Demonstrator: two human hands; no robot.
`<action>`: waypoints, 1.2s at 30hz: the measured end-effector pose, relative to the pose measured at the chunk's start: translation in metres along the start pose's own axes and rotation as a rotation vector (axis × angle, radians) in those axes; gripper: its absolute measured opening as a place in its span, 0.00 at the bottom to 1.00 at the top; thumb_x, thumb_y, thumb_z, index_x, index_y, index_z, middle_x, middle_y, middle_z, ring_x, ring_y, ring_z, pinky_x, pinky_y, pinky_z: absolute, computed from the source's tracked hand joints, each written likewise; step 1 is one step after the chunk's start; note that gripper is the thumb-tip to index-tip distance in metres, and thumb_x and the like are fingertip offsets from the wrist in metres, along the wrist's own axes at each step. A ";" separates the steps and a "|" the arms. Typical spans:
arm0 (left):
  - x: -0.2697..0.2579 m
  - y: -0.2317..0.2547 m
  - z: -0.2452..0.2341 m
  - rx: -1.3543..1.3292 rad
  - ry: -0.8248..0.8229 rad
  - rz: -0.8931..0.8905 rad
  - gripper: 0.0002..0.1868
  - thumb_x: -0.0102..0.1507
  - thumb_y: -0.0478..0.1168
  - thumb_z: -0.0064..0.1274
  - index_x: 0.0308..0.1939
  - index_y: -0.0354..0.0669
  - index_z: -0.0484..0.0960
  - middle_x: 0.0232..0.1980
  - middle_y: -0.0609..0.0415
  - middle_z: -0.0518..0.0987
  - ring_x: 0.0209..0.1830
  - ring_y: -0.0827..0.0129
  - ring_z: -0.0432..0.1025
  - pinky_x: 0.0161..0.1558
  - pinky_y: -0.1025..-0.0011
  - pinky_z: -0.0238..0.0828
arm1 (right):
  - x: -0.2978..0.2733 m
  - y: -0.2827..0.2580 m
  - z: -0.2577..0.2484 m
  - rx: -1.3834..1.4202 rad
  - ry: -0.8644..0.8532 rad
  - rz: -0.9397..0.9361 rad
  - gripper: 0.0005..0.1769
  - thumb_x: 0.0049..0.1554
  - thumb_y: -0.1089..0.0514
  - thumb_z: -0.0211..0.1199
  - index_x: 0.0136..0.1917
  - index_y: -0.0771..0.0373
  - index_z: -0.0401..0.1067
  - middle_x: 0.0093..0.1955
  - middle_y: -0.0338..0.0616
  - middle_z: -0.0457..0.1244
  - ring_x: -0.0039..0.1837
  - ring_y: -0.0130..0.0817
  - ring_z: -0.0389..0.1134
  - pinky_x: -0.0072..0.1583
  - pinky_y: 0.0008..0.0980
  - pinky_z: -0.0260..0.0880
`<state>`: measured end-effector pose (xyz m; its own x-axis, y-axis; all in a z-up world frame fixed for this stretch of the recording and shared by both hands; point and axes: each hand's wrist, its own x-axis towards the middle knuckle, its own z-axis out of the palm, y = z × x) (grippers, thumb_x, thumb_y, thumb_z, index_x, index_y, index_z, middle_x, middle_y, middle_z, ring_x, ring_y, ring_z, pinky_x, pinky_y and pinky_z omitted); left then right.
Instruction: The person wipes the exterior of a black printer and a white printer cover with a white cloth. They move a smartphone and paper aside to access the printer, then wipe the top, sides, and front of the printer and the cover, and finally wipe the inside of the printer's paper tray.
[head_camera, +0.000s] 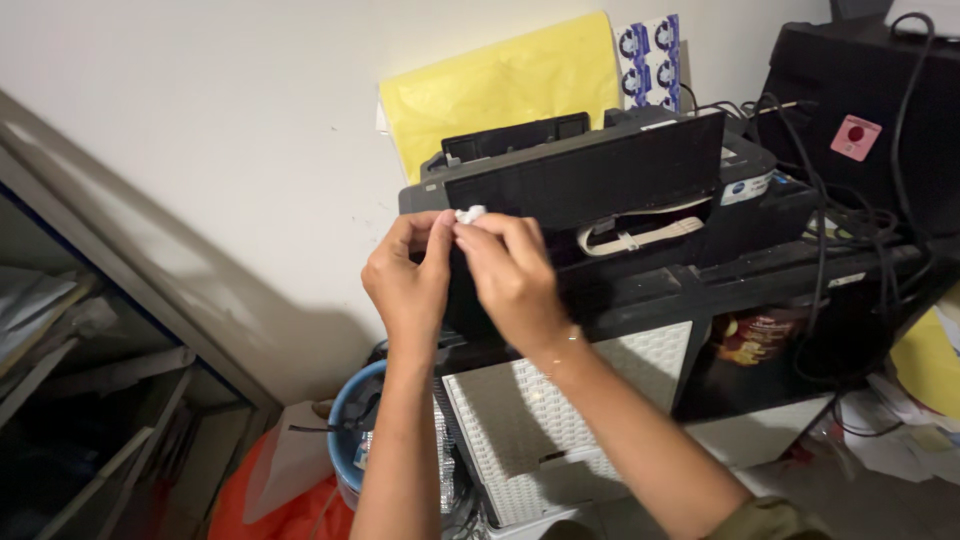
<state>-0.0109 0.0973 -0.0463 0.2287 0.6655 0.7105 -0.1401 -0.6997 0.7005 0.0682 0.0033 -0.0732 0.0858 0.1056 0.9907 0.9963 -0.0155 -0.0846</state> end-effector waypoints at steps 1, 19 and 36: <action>0.001 0.000 0.000 -0.018 -0.004 -0.005 0.09 0.64 0.42 0.62 0.38 0.38 0.86 0.31 0.55 0.86 0.29 0.76 0.80 0.36 0.77 0.75 | 0.003 -0.005 0.003 0.017 -0.002 0.008 0.12 0.57 0.70 0.70 0.55 0.65 0.78 0.52 0.45 0.66 0.54 0.42 0.67 0.56 0.38 0.70; -0.005 0.002 0.007 -0.013 0.053 -0.020 0.12 0.65 0.46 0.64 0.38 0.39 0.88 0.29 0.59 0.84 0.29 0.81 0.77 0.37 0.79 0.73 | -0.018 0.130 -0.099 -0.434 0.199 0.184 0.05 0.67 0.67 0.67 0.56 0.70 0.75 0.56 0.50 0.66 0.58 0.44 0.71 0.58 0.38 0.74; -0.004 -0.004 0.005 -0.036 0.056 0.050 0.10 0.62 0.40 0.70 0.39 0.37 0.88 0.33 0.57 0.85 0.31 0.80 0.76 0.39 0.80 0.73 | -0.017 0.059 -0.064 -0.359 -0.005 -0.135 0.13 0.57 0.69 0.71 0.56 0.68 0.79 0.50 0.45 0.65 0.52 0.41 0.67 0.51 0.38 0.66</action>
<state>-0.0060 0.0961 -0.0526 0.1661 0.6439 0.7469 -0.1848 -0.7236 0.6650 0.1252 -0.0634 -0.0877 -0.0452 0.1356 0.9897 0.9330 -0.3483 0.0903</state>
